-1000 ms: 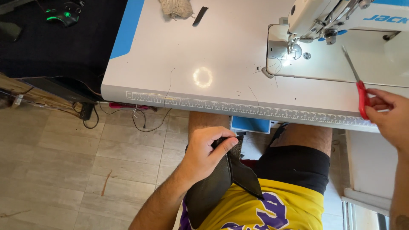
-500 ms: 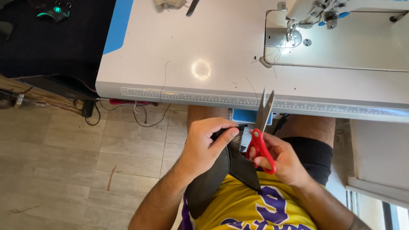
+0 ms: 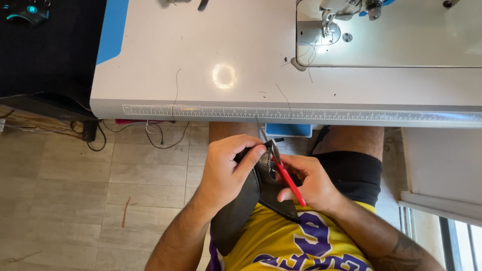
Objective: A person is seen cutting black leather-like material with scissors and then sewing the pieces together using an industrial sewing machine to create a small pouch.
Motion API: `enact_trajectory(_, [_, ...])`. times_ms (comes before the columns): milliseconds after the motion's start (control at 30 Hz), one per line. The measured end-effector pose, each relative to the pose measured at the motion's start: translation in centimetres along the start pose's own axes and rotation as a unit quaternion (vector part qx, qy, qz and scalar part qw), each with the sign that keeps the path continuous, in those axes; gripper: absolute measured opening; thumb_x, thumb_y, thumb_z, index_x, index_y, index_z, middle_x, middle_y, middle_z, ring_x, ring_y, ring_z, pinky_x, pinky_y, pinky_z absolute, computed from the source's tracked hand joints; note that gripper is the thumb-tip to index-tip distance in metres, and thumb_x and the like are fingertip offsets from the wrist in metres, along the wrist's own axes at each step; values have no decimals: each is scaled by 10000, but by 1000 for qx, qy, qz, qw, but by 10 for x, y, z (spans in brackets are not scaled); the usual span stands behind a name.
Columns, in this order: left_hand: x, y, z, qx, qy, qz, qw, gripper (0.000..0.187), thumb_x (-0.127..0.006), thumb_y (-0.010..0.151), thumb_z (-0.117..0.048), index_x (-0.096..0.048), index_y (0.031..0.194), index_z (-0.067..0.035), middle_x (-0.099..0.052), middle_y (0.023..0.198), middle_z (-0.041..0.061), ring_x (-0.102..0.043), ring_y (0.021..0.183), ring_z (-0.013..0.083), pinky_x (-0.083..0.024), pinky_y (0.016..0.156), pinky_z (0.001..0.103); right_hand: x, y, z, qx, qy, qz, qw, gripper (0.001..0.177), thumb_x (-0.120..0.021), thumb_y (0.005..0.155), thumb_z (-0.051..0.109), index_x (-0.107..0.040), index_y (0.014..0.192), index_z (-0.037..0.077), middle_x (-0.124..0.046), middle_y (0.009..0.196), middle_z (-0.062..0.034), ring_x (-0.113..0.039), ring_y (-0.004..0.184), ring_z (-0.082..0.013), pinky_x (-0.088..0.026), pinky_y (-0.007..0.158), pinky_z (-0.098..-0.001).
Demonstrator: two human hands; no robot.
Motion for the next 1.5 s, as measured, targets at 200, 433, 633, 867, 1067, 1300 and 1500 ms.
enact_trajectory(200, [-1,-1,1,-5,2,-5,1000,113,-667,968,-81,-746,897,-43,-708,715,115,-691,636,245,-551,626,324,-7,8,26,20,-84,-1,996,657,-1009,610,322,-760,1094,-46,-708,682,-104,-689,606,-171,-614,586,-329])
enact_trajectory(433, [-6,-2,6,-3,4,-7,1000,107,-675,955,-101,-733,877,-57,-711,734,118,-696,660,264,-551,637,335,-15,14,43,33,-119,-12,992,514,-956,702,281,-765,1073,-20,-699,647,-91,-660,583,-157,-586,572,-331])
enact_trajectory(633, [-6,-3,5,-9,19,-9,1000,99,-676,942,-93,-731,870,-52,-726,752,133,-722,687,315,-559,629,353,-13,13,45,37,-161,-10,986,465,-944,706,234,-764,1056,-13,-695,618,-84,-651,552,-156,-577,565,-324])
enact_trajectory(867, [-6,-2,9,-9,32,5,999,114,-673,934,-98,-728,835,-82,-688,678,108,-678,603,300,-528,577,330,-11,10,40,31,-215,-15,976,400,-910,693,179,-779,1037,22,-692,601,-102,-688,525,-203,-560,540,-346])
enact_trajectory(1067, [-11,-1,5,-26,48,27,998,116,-669,930,-74,-709,821,-74,-652,638,111,-675,586,292,-519,561,312,-10,10,44,52,-226,-18,973,400,-909,696,225,-779,1032,51,-704,597,-61,-692,515,-197,-565,544,-337])
enact_trajectory(1300, [-19,-5,4,-40,48,47,997,112,-649,921,-40,-702,825,-60,-654,642,134,-683,617,352,-521,563,339,-8,7,48,43,-257,-25,965,409,-909,670,195,-770,1029,57,-696,593,-62,-660,488,-200,-534,519,-331])
enact_trajectory(1500, [-17,-5,-3,-41,15,54,998,111,-639,921,-25,-686,829,-65,-634,644,118,-670,613,336,-521,585,331,5,-19,18,10,-276,-55,959,363,-888,702,176,-779,1028,59,-668,561,-86,-630,449,-187,-518,481,-315])
Point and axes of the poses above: each hand's wrist, its own y-axis towards the middle knuckle, its own x-axis out of the back of the hand, z = x × y, the point moved 5 cm from there along y, towards the middle knuckle
